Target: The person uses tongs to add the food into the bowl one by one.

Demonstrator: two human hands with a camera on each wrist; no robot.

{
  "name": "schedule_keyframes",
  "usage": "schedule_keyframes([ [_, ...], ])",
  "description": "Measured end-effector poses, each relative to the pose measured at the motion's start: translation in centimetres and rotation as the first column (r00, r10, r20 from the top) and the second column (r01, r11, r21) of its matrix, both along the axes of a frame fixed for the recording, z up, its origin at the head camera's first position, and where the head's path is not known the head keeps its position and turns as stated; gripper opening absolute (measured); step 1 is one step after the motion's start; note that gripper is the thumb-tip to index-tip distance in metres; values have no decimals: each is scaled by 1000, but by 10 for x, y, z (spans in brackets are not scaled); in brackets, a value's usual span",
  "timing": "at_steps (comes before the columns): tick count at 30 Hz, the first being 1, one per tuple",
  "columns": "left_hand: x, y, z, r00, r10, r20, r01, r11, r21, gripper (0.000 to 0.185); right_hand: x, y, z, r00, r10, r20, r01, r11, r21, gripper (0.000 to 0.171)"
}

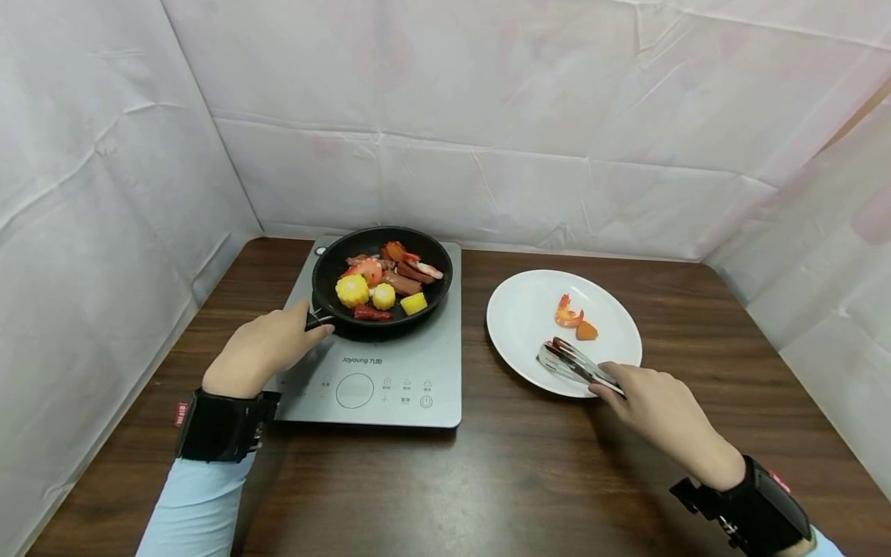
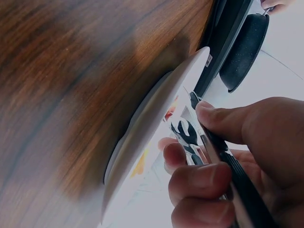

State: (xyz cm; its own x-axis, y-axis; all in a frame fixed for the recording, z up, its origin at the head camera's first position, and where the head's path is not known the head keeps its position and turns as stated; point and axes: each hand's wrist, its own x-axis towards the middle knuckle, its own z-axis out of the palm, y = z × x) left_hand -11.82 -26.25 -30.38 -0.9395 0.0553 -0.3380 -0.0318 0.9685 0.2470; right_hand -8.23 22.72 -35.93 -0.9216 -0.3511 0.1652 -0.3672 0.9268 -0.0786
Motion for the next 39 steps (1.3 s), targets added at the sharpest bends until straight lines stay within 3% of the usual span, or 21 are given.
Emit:
schedule_keyframes([
  [9, 0, -1, -1, 1000, -3, 0, 3, 1000, -8, 60, -3, -1, 4, 1000, 6, 5, -6, 1000, 3, 22],
  [21, -3, 0, 1, 1000, -9, 3, 9, 1000, -19, 65, -21, -27, 26, 998, 32, -61, -34, 999, -32, 29],
  [27, -3, 1, 2, 1000, -6, 0, 6, 1000, -28, 66, -41, -51, 41, 986, 93, -135, -101, 994, -50, 29],
  [32, -3, 1, 1, 1000, -2, -3, 2, 1000, -27, 67, -63, -77, 50, 978, 144, -151, -155, 986, -61, 24],
  [39, -1, 3, 1, 1000, 5, -19, -5, 1000, -25, 65, -97, -120, 61, 980, 149, -132, -163, 981, -103, 35],
])
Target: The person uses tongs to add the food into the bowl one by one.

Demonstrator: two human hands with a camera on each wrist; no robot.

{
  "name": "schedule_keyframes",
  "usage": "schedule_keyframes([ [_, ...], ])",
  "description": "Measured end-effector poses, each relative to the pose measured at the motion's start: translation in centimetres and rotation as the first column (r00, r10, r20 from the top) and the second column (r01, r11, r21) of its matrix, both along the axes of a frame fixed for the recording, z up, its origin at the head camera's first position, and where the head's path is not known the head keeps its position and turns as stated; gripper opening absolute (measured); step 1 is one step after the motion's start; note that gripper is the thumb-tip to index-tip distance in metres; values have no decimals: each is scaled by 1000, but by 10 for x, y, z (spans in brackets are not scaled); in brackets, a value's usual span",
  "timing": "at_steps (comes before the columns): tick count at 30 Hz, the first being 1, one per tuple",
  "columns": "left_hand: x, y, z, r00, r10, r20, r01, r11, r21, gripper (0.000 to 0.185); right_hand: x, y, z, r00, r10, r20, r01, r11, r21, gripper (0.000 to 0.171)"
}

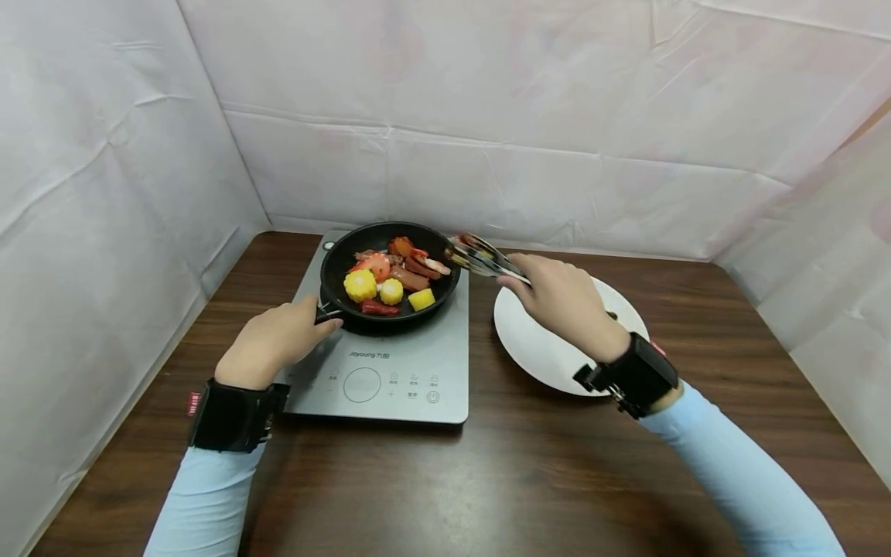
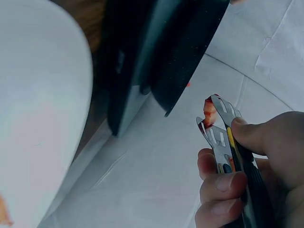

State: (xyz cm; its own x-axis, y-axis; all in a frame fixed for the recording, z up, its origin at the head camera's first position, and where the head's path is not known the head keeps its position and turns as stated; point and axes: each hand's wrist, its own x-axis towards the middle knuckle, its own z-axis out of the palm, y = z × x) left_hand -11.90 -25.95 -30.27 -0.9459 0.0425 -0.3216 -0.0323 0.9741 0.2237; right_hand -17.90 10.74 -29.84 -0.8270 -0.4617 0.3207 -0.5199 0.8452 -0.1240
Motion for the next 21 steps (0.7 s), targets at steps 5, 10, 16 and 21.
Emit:
schedule_keyframes([
  [5, 0, -1, 0, 1000, 7, 12, -7, 1000, 6, 63, -21, -32, 8, 999, 37, 5, -37, 999, 7, 29],
  [10, 0, 0, 0, 1000, 10, 4, -10, 1000, 6, 63, -37, -55, 11, 995, 56, 78, -57, 998, 14, 38],
  [16, 1, 2, 1, 1000, 15, -6, -15, 1000, 11, 61, -52, -78, 15, 990, 46, 134, -49, 999, 22, 38],
  [21, 1, 3, 1, 1000, 14, -15, -14, 1000, -3, 63, -61, -92, 17, 987, 60, 152, -64, 998, 25, 35],
])
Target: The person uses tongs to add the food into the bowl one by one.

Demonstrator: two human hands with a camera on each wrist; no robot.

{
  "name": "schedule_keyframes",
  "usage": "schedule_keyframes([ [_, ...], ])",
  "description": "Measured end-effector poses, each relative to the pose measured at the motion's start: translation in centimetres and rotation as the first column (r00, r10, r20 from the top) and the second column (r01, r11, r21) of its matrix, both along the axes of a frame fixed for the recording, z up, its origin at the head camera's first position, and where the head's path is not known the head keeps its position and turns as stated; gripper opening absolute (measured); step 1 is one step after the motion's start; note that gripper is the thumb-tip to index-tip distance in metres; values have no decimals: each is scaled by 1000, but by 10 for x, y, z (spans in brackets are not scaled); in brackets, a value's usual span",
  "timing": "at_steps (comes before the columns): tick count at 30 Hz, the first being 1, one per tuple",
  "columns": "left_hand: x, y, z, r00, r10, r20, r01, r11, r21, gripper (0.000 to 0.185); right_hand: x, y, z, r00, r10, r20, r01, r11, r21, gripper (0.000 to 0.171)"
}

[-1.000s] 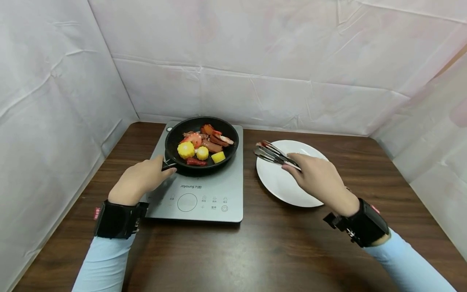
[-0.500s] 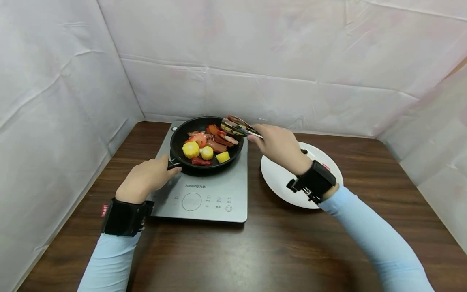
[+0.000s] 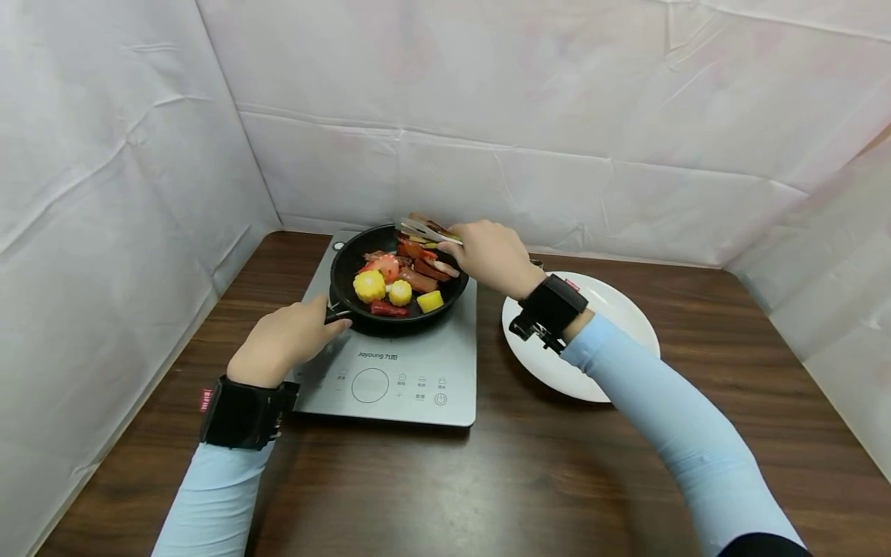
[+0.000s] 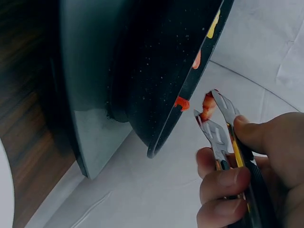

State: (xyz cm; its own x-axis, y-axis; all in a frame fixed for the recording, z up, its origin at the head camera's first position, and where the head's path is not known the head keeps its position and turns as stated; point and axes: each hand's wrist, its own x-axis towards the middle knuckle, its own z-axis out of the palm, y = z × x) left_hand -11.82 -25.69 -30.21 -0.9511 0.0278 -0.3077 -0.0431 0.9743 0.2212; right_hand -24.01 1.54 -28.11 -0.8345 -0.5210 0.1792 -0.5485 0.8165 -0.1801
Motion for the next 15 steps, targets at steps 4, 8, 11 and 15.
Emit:
schedule_keyframes([
  [4, -1, 2, -1, 1000, -2, 9, 2, 1000, -1, 63, -5, -8, -1, 1000, 5, 23, -6, 1000, 14, 35],
  [8, -2, 5, -1, 1000, -8, 16, 8, 1000, -7, 67, -8, -12, -3, 998, -19, 62, 16, 999, 44, 37],
  [11, -3, 7, -1, 1000, -12, 15, 13, 1000, -21, 70, -8, -14, -6, 997, -37, 63, 34, 998, 54, 39],
  [15, -2, 7, 0, 1000, -11, 16, 12, 1000, -19, 71, -9, -15, -8, 998, -44, 50, 42, 998, 44, 40],
])
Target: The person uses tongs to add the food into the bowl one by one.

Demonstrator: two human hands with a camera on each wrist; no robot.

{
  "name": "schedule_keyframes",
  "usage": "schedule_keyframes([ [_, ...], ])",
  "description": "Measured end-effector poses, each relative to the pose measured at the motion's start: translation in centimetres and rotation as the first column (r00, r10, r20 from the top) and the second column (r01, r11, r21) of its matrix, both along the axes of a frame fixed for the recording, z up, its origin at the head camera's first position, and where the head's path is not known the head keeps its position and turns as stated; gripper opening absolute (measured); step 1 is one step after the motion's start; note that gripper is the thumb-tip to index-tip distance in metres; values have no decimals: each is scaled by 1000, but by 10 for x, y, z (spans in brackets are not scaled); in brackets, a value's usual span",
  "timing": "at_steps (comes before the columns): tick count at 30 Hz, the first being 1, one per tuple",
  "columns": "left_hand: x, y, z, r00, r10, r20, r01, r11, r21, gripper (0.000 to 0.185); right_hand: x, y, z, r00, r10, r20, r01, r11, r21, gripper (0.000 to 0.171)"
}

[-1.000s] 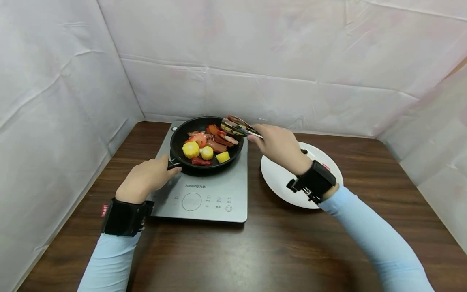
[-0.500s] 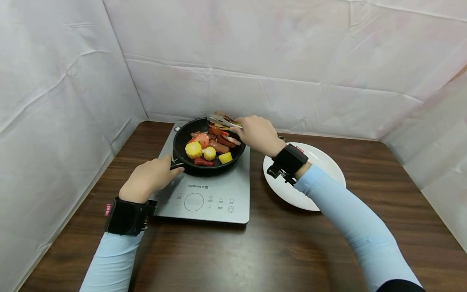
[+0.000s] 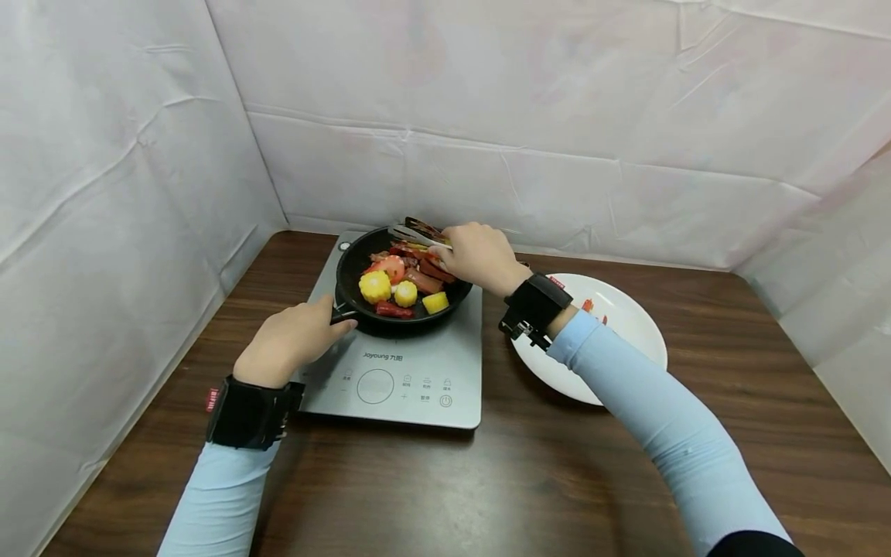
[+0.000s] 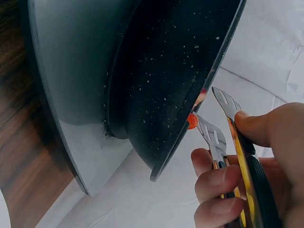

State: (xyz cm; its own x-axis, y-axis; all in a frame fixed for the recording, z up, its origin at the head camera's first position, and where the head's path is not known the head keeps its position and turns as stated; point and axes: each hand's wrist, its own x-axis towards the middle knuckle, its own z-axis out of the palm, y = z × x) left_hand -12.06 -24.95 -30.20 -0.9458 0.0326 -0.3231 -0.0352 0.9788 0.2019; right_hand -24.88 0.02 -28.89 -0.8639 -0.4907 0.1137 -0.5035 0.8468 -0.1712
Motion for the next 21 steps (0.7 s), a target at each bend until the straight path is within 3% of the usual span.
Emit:
schedule_keyframes([
  [12, 2, -2, 1, 1000, 18, -7, -18, 999, 32, 60, 3, -2, 0, 1000, -25, 16, 24, 1000, 15, 45],
  [21, 2, -3, 0, 1000, -13, -23, 14, 1000, 15, 64, 3, 0, -4, 999, -50, 9, 50, 999, 14, 42],
])
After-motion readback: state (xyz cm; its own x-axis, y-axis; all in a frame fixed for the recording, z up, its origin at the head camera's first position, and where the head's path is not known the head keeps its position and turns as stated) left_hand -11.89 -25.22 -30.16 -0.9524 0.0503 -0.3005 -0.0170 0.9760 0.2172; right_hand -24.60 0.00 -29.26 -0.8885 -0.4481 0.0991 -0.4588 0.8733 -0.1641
